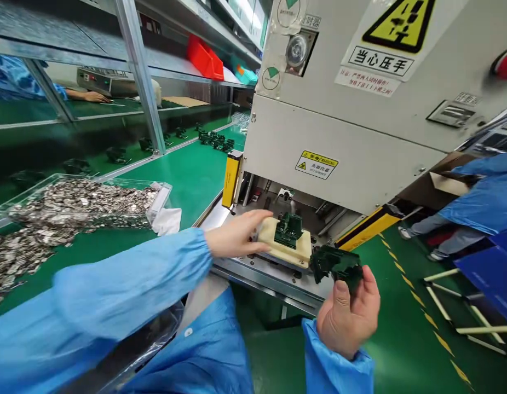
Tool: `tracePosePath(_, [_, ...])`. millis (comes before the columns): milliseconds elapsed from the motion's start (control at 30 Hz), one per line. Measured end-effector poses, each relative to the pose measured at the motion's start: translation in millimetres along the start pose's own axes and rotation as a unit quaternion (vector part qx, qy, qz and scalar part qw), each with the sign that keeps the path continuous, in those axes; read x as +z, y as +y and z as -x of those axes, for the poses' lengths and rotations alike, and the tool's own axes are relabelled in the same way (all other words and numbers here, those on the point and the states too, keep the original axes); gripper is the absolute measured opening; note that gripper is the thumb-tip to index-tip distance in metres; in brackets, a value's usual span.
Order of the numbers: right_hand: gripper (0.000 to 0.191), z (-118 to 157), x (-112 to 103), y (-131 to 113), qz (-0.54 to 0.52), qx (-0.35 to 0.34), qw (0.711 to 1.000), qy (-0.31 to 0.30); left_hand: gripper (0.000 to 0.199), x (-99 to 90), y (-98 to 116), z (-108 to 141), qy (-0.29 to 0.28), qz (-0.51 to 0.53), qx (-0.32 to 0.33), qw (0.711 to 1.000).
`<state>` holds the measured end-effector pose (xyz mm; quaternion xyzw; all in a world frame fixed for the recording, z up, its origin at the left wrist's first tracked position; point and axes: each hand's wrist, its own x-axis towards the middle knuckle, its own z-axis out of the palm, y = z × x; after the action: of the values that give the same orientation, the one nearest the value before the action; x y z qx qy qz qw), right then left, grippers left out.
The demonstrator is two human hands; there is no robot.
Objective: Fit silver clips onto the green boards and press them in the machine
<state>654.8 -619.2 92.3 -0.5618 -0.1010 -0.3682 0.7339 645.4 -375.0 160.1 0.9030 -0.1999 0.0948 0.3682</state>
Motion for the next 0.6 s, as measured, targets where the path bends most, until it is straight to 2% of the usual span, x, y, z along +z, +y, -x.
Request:
tracePosePath(67, [0.052,-14.9,-13.8,5.9,0.042,0.008,0.999,-0.026,0.079,21.9,0.2,-39.0,0.001,0.011,-0.005,1.000])
tracePosePath(133, [0.055,-25.9,-18.4,12.0,0.060,0.003,0.996,-0.063,0.082,35.0,0.2,-62.6,0.024,0.041,-0.025,0.999])
tracePosePath(233, [0.059,-41.3,-7.0,21.0,0.069,-0.027,0.989,-0.128,0.077,35.0,-1.6,-65.1,0.114,0.117,-0.052,0.985])
tracePosePath(333, [0.064,-57.5,17.4,28.7,0.083,-0.028,0.968,-0.234,0.065,14.5,-6.4,-28.4,0.161,0.217,-0.074,0.960])
tracePosePath(467, [0.059,-74.5,44.7,36.4,0.144,0.024,0.906,-0.398,0.057,-19.9,-21.0,59.1,0.112,0.273,-0.120,0.948])
tracePosePath(533, [0.059,-78.5,51.8,39.2,0.162,0.041,0.877,-0.451,0.053,-27.6,-32.9,101.8,0.097,0.267,-0.161,0.945])
tracePosePath(600, [0.060,-78.9,54.8,40.1,0.175,0.040,0.859,-0.480,0.052,-25.8,-46.0,132.8,0.120,0.249,-0.186,0.943])
